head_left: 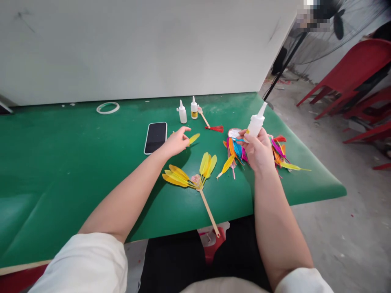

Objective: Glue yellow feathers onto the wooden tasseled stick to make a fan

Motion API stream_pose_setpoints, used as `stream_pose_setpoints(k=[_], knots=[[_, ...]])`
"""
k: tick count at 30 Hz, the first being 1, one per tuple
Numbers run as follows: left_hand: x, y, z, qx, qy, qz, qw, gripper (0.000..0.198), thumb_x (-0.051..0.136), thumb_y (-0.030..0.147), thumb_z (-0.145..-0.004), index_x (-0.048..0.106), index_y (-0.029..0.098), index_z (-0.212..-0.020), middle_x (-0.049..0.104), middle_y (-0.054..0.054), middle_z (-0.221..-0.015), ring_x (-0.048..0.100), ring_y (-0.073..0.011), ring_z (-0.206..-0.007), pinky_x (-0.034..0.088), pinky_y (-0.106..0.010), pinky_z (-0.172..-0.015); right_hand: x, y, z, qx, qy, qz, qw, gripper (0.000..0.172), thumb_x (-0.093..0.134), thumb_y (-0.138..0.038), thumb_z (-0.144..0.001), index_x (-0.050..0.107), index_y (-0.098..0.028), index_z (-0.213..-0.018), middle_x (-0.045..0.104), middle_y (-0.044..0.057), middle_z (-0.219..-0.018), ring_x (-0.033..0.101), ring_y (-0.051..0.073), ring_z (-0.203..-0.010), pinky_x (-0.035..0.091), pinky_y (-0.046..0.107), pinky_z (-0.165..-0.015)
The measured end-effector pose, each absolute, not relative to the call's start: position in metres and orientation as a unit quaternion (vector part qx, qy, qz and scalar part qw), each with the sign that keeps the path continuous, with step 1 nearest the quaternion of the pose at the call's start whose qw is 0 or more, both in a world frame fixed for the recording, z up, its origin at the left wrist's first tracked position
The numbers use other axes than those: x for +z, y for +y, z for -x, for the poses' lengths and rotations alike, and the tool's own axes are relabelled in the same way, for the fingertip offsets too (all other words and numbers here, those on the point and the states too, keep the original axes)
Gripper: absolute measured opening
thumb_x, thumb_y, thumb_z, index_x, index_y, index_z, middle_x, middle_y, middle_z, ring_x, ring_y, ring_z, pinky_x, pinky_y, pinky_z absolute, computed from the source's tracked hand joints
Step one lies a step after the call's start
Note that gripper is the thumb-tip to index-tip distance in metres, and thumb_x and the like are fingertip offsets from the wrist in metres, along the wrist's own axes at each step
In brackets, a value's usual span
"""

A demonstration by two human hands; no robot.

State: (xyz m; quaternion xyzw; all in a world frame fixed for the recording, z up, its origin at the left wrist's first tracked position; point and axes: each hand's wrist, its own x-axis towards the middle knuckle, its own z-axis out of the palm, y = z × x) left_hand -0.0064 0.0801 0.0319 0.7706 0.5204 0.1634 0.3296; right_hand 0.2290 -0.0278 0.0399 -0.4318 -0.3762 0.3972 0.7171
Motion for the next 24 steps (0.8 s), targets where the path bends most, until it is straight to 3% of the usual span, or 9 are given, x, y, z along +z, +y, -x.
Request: stream_pose_setpoints(k=[4, 10, 15, 24], knots=[[0.048, 0.095, 0.031, 0.208, 0.565, -0.786, 0.14, 0.041, 0.042, 0.021, -0.083, 0.042, 0.023, -0.124, 0.063, -0.006, -0.099, 0.059, -0.0191, -0.085, 0.045, -0.029, -0.076, 0.039, -0.027, -0.228, 0.393, -0.374, 0.444, 0.713, 0.029, 0.065, -0.018, -0.064, 0.046, -0.023, -0.085, 0.063, -0.005, -0.079, 0.06, 0.007, -0.062, 0.048, 0.018, -0.054], [0.048, 0.104, 0.046, 0.038, 0.6, -0.797, 0.058, 0.031, 0.052, 0.034, -0.079, 0.058, 0.02, -0.106, 0.065, -0.009, -0.096, 0.059, -0.0273, -0.088, 0.046, -0.035, -0.076, 0.034, -0.025, -0.229, 0.39, -0.396, 0.445, 0.702, 0.031, 0.066, -0.018, -0.066, 0.047, -0.025, -0.089, 0.064, -0.005, -0.081, 0.06, 0.007, -0.064, 0.049, 0.02, -0.058], [0.031, 0.096, 0.032, 0.001, 0.554, -0.832, 0.015, 0.048, 0.054, 0.027, -0.079, 0.046, 0.016, -0.125, 0.06, -0.017, -0.107, 0.051, -0.0342, -0.105, 0.041, -0.043, -0.086, 0.032, -0.025, -0.23, 0.382, -0.41, 0.457, 0.691, 0.032, 0.067, -0.019, -0.066, 0.047, -0.025, -0.091, 0.064, -0.005, -0.082, 0.062, 0.008, -0.066, 0.05, 0.022, -0.061], [0.032, 0.096, 0.026, 0.034, 0.575, -0.811, 0.1, 0.053, 0.046, 0.02, -0.082, 0.033, 0.01, -0.133, 0.064, -0.012, -0.096, 0.061, -0.0217, -0.085, 0.047, -0.029, -0.073, 0.032, -0.024, -0.231, 0.362, -0.416, 0.467, 0.691, 0.035, 0.068, -0.02, -0.065, 0.047, -0.025, -0.093, 0.063, -0.004, -0.083, 0.062, 0.01, -0.073, 0.051, 0.022, -0.063]])
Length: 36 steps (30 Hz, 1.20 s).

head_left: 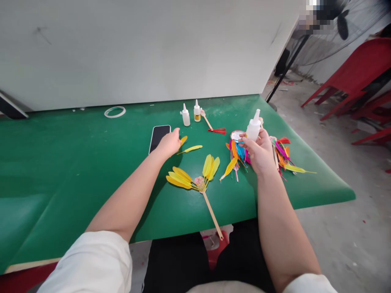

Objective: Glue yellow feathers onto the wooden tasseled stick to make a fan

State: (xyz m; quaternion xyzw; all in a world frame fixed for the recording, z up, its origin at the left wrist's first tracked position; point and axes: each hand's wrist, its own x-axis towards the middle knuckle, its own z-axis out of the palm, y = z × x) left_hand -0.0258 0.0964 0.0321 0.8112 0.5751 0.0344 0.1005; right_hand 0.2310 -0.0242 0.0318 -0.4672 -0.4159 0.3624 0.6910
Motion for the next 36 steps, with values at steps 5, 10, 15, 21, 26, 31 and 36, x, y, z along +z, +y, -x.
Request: stream_pose_setpoints(k=[5, 10, 15, 21, 26, 31, 36], knots=[[0.049, 0.097, 0.028, 0.209, 0.55, -0.77, 0.245, 0.059, 0.052, 0.02, -0.079, 0.032, 0.018, -0.135, 0.059, -0.008, -0.111, 0.062, -0.0141, -0.077, 0.049, -0.026, -0.07, 0.035, -0.025, -0.229, 0.36, -0.411, 0.469, 0.693, 0.036, 0.069, -0.021, -0.064, 0.048, -0.026, -0.093, 0.063, -0.004, -0.082, 0.061, 0.01, -0.07, 0.051, 0.023, -0.063], [0.073, 0.078, 0.018, 0.362, 0.454, -0.732, 0.357, 0.065, 0.059, 0.015, -0.075, 0.034, 0.017, -0.135, 0.065, -0.005, -0.095, 0.062, -0.0139, -0.085, 0.05, -0.027, -0.08, 0.035, -0.029, -0.227, 0.375, -0.437, 0.459, 0.677, 0.032, 0.068, -0.029, -0.068, 0.057, -0.026, -0.098, 0.062, -0.003, -0.084, 0.059, 0.01, -0.071, 0.05, 0.024, -0.065], [0.101, 0.037, 0.011, 0.456, 0.349, -0.782, 0.244, 0.019, 0.058, 0.025, -0.08, 0.065, 0.018, -0.096, 0.067, -0.004, -0.092, 0.062, -0.0149, -0.085, 0.051, -0.028, -0.079, 0.039, -0.035, -0.224, 0.422, -0.458, 0.433, 0.651, 0.031, 0.064, -0.039, -0.072, 0.06, -0.025, -0.101, 0.059, -0.003, -0.072, 0.055, 0.01, -0.06, 0.049, 0.024, -0.055], [0.113, -0.034, 0.02, 0.437, 0.052, -0.898, -0.003, 0.01, 0.056, 0.013, -0.079, 0.059, 0.022, -0.083, 0.066, -0.002, -0.104, 0.061, -0.014, -0.095, 0.054, -0.026, -0.079, 0.05, -0.043, -0.22, 0.46, -0.472, 0.379, 0.65, 0.021, 0.062, -0.038, -0.073, 0.061, -0.023, -0.087, 0.056, -0.003, -0.071, 0.048, 0.007, -0.05, 0.045, 0.024, -0.051], [0.103, -0.072, 0.016, 0.407, 0.008, -0.913, 0.033, 0.008, 0.055, 0.013, -0.074, 0.056, 0.021, -0.072, 0.068, -0.006, -0.088, 0.062, -0.0195, -0.099, 0.056, -0.028, -0.079, 0.057, -0.053, -0.223, 0.507, -0.505, 0.338, 0.611, 0.025, 0.064, -0.043, -0.069, 0.062, -0.02, -0.08, 0.056, -0.001, -0.064, 0.047, 0.008, -0.046, 0.041, 0.022, -0.042], [0.103, -0.066, 0.009, 0.427, -0.1, -0.897, -0.059, 0.007, 0.061, 0.023, -0.074, 0.063, 0.022, -0.08, 0.07, -0.005, -0.08, 0.065, -0.0205, -0.091, 0.058, -0.026, -0.075, 0.064, -0.063, -0.226, 0.511, -0.538, 0.364, 0.563, 0.031, 0.065, -0.046, -0.066, 0.064, -0.019, -0.08, 0.06, 0.001, -0.067, 0.051, 0.011, -0.05, 0.04, 0.023, -0.039], [0.108, -0.056, 0.01, 0.404, -0.139, -0.899, -0.096, 0.007, 0.062, 0.021, -0.076, 0.067, 0.018, -0.08, 0.07, -0.005, -0.082, 0.065, -0.021, -0.092, 0.056, -0.025, -0.081, 0.067, -0.065, -0.225, 0.505, -0.548, 0.361, 0.561, 0.027, 0.065, -0.043, -0.067, 0.064, -0.021, -0.082, 0.062, 0.001, -0.07, 0.054, 0.012, -0.053, 0.041, 0.024, -0.042]])
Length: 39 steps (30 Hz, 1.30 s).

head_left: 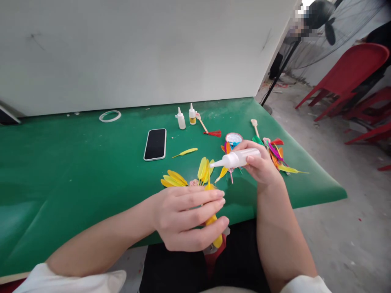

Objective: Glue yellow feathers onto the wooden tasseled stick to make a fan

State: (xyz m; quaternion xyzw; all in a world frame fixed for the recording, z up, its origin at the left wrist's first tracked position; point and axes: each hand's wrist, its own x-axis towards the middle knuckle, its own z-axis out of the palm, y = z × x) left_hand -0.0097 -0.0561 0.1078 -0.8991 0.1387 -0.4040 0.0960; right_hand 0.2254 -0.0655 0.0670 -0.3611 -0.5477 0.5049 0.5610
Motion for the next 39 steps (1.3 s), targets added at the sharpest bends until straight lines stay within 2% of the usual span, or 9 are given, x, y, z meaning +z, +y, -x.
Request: stream_pose_setpoints(k=[11, 17, 24, 30, 33, 35, 39], knots=[[0.108, -0.056, 0.008, -0.396, 0.142, 0.9, 0.114, 0.007, 0.061, 0.022, -0.077, 0.067, 0.018, -0.079, 0.071, -0.003, -0.077, 0.066, -0.0201, -0.087, 0.056, -0.025, -0.082, 0.069, -0.066, -0.226, 0.491, -0.555, 0.383, 0.552, 0.028, 0.066, -0.044, -0.068, 0.064, -0.021, -0.083, 0.062, 0.001, -0.071, 0.054, 0.013, -0.054, 0.041, 0.025, -0.044], [0.108, -0.056, 0.009, -0.394, 0.14, 0.901, 0.113, 0.006, 0.061, 0.022, -0.078, 0.067, 0.019, -0.079, 0.07, -0.002, -0.076, 0.066, -0.0187, -0.089, 0.056, -0.024, -0.082, 0.071, -0.067, -0.226, 0.481, -0.552, 0.391, 0.558, 0.03, 0.069, -0.045, -0.063, 0.065, -0.021, -0.08, 0.059, 0.0, -0.068, 0.052, 0.011, -0.053, 0.041, 0.023, -0.043], [0.109, -0.057, 0.007, -0.396, 0.146, 0.9, 0.105, 0.007, 0.062, 0.023, -0.077, 0.067, 0.019, -0.077, 0.069, -0.001, -0.071, 0.067, -0.019, -0.082, 0.058, -0.024, -0.077, 0.07, -0.066, -0.226, 0.481, -0.545, 0.403, 0.555, 0.03, 0.064, -0.049, -0.067, 0.065, -0.019, -0.071, 0.055, -0.001, -0.056, 0.045, 0.01, -0.045, 0.035, 0.022, -0.039], [0.11, -0.059, 0.005, -0.391, 0.139, 0.903, 0.114, 0.007, 0.06, 0.024, -0.078, 0.066, 0.023, -0.074, 0.069, 0.003, -0.067, 0.068, -0.0155, -0.078, 0.058, -0.021, -0.074, 0.07, -0.063, -0.222, 0.473, -0.505, 0.398, 0.602, 0.033, 0.069, -0.048, -0.062, 0.063, -0.023, -0.084, 0.055, -0.002, -0.064, 0.049, 0.01, -0.049, 0.038, 0.022, -0.04], [0.109, -0.059, 0.005, -0.388, 0.139, 0.904, 0.114, 0.007, 0.06, 0.024, -0.078, 0.066, 0.023, -0.075, 0.069, 0.003, -0.068, 0.068, -0.0156, -0.079, 0.058, -0.022, -0.072, 0.074, -0.063, -0.217, 0.427, -0.476, 0.401, 0.656, 0.038, 0.065, -0.058, -0.061, 0.062, -0.023, -0.077, 0.055, 0.0, -0.067, 0.05, 0.01, -0.05, 0.039, 0.024, -0.04], [0.108, -0.06, 0.005, -0.388, 0.142, 0.904, 0.109, 0.008, 0.06, 0.024, -0.078, 0.067, 0.022, -0.075, 0.069, 0.002, -0.068, 0.068, -0.0163, -0.078, 0.059, -0.022, -0.071, 0.08, -0.065, -0.211, 0.367, -0.456, 0.409, 0.7, 0.039, 0.058, -0.063, -0.066, 0.06, -0.024, -0.071, 0.055, 0.001, -0.066, 0.052, 0.012, -0.052, 0.04, 0.025, -0.042], [0.106, -0.06, 0.005, -0.383, 0.151, 0.907, 0.088, 0.009, 0.06, 0.022, -0.077, 0.068, 0.019, -0.078, 0.069, -0.001, -0.068, 0.068, -0.0188, -0.079, 0.059, -0.024, -0.071, 0.095, -0.076, -0.196, 0.226, -0.445, 0.435, 0.75, 0.037, 0.05, -0.057, -0.076, 0.059, -0.023, -0.064, 0.051, 0.001, -0.058, 0.053, 0.013, -0.052, 0.04, 0.027, -0.044]])
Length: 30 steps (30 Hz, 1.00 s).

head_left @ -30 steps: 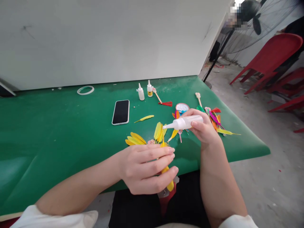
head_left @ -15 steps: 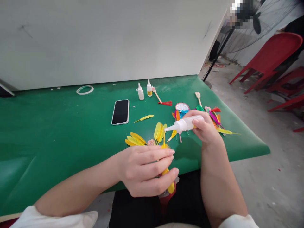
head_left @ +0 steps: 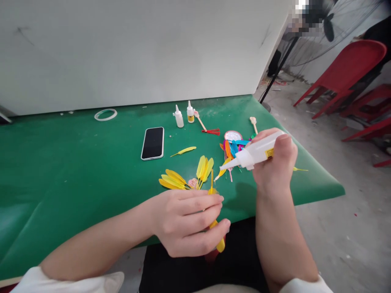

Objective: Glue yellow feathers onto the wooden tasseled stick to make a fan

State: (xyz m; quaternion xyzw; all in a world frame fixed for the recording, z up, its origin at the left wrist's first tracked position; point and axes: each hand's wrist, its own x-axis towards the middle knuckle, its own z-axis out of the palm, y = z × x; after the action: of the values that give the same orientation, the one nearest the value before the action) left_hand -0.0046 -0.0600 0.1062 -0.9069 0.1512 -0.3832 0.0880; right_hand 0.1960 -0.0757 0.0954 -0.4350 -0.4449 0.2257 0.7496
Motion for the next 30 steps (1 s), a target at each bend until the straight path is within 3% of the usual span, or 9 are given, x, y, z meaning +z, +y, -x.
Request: stream_pose_setpoints(k=[10, 24, 30], knots=[[0.106, -0.061, 0.002, -0.38, 0.157, 0.908, 0.073, 0.011, 0.058, 0.019, -0.075, 0.069, 0.016, -0.077, 0.07, -0.002, -0.068, 0.068, -0.0203, -0.076, 0.059, -0.026, -0.067, 0.108, -0.084, -0.179, 0.155, -0.517, 0.464, 0.702, 0.03, 0.059, -0.048, -0.075, 0.059, -0.021, -0.063, 0.049, -0.004, -0.055, 0.04, 0.006, -0.042, 0.027, 0.023, -0.036], [0.107, -0.062, 0.002, -0.387, 0.157, 0.906, 0.07, 0.01, 0.06, 0.02, -0.074, 0.069, 0.016, -0.076, 0.07, -0.002, -0.067, 0.068, -0.0206, -0.076, 0.059, -0.026, -0.069, 0.11, -0.086, -0.18, 0.124, -0.499, 0.466, 0.72, 0.029, 0.058, -0.048, -0.075, 0.06, -0.022, -0.065, 0.051, -0.002, -0.055, 0.046, 0.009, -0.048, 0.034, 0.025, -0.04], [0.106, -0.062, 0.003, -0.382, 0.155, 0.908, 0.074, 0.011, 0.059, 0.02, -0.075, 0.069, 0.016, -0.077, 0.07, -0.002, -0.068, 0.068, -0.0206, -0.077, 0.059, -0.026, -0.069, 0.109, -0.086, -0.181, 0.138, -0.508, 0.476, 0.704, 0.029, 0.057, -0.048, -0.076, 0.06, -0.022, -0.064, 0.052, -0.002, -0.056, 0.043, 0.008, -0.045, 0.031, 0.024, -0.038]])
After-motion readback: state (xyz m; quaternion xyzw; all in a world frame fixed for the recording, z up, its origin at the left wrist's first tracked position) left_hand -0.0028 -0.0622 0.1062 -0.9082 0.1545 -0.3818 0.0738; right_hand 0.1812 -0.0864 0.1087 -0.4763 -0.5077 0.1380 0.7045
